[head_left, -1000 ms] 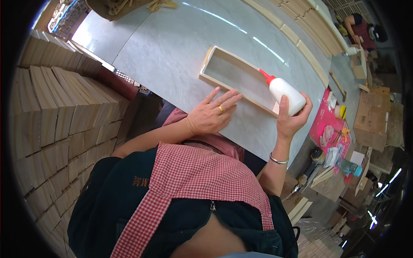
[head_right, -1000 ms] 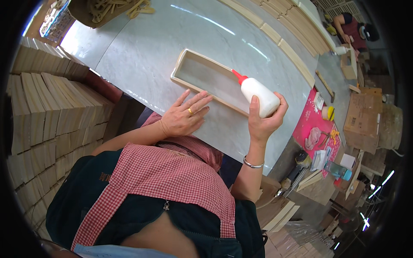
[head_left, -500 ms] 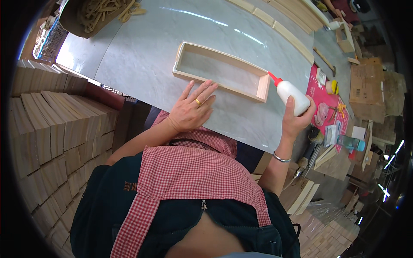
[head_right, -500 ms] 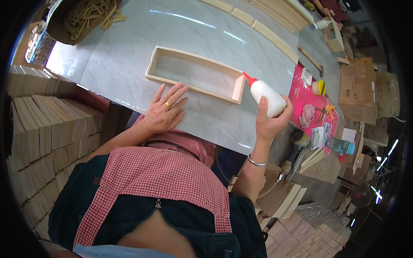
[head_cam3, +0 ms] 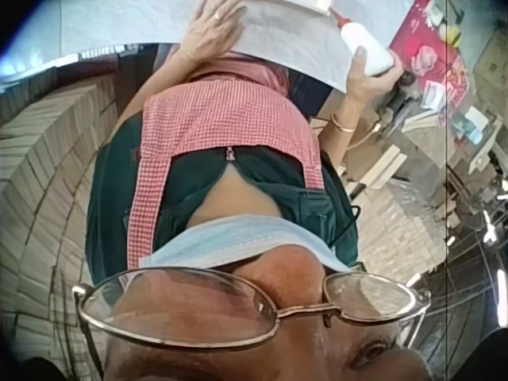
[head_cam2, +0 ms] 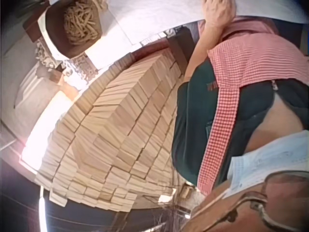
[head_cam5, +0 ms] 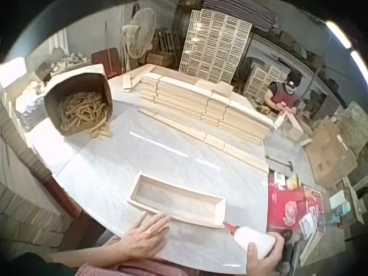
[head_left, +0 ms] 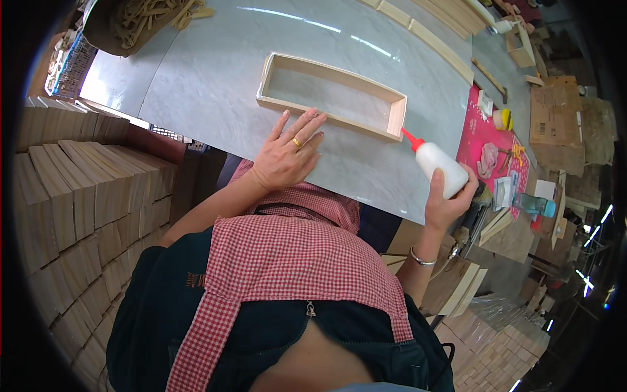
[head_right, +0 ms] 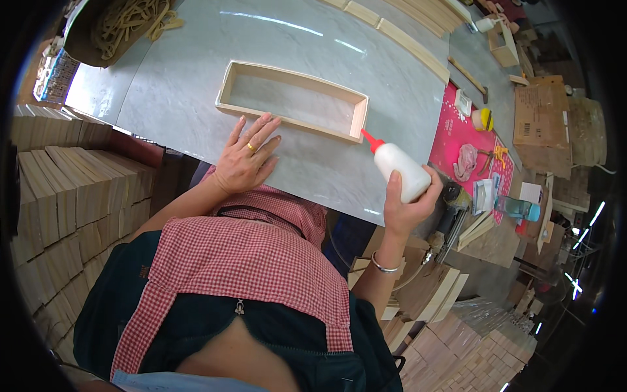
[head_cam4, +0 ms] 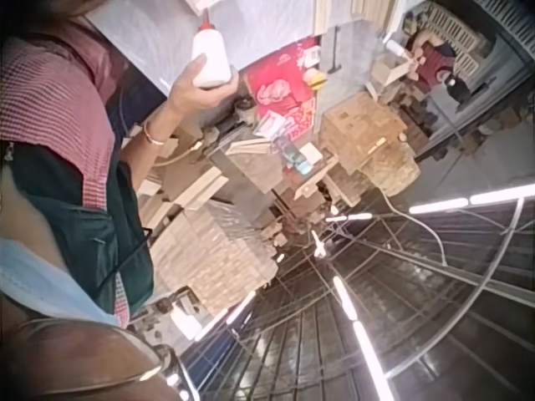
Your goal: Assembling wooden boxes by gluing panels together and securing them with a pneumatic nail gun.
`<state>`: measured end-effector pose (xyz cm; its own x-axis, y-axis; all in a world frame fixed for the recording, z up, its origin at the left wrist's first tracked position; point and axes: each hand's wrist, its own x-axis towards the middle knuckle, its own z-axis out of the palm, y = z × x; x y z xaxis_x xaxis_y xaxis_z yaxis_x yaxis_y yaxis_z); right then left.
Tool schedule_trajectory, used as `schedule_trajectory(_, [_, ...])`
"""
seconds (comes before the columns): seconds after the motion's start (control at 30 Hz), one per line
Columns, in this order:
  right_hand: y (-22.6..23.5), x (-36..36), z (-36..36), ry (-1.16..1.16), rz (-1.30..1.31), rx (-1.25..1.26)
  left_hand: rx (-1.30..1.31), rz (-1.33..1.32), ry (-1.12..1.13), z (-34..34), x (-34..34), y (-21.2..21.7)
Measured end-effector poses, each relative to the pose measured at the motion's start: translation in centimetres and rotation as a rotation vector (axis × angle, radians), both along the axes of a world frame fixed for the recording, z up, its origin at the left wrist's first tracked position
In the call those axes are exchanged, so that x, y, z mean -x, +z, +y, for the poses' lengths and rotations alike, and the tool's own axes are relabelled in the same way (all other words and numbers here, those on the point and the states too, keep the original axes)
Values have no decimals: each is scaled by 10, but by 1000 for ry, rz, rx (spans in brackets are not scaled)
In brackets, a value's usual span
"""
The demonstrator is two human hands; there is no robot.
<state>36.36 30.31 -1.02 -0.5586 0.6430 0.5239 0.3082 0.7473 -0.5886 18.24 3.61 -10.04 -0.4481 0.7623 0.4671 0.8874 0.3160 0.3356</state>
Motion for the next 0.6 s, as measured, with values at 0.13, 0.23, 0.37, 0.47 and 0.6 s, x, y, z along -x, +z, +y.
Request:
schedule_trajectory(0.13, [7,-3,-20,5,-25,17,-13,13,11,-5,0,1])
schedule_trajectory(0.23, [17,21,-54,-9,123,467,-32,60,-4,-4,2,-2])
schedule_trajectory(0.37, [1,67,-100,147,152,680,-18,58,-21,-1,3,-2])
schedule_trajectory(0.47, [-15,103,-126,350,145,561,-17,27,-17,-1,3,-5])
schedule_trajectory(0.6, [-25,130,-144,478,127,491,50,-6,-47,-2,2,-17])
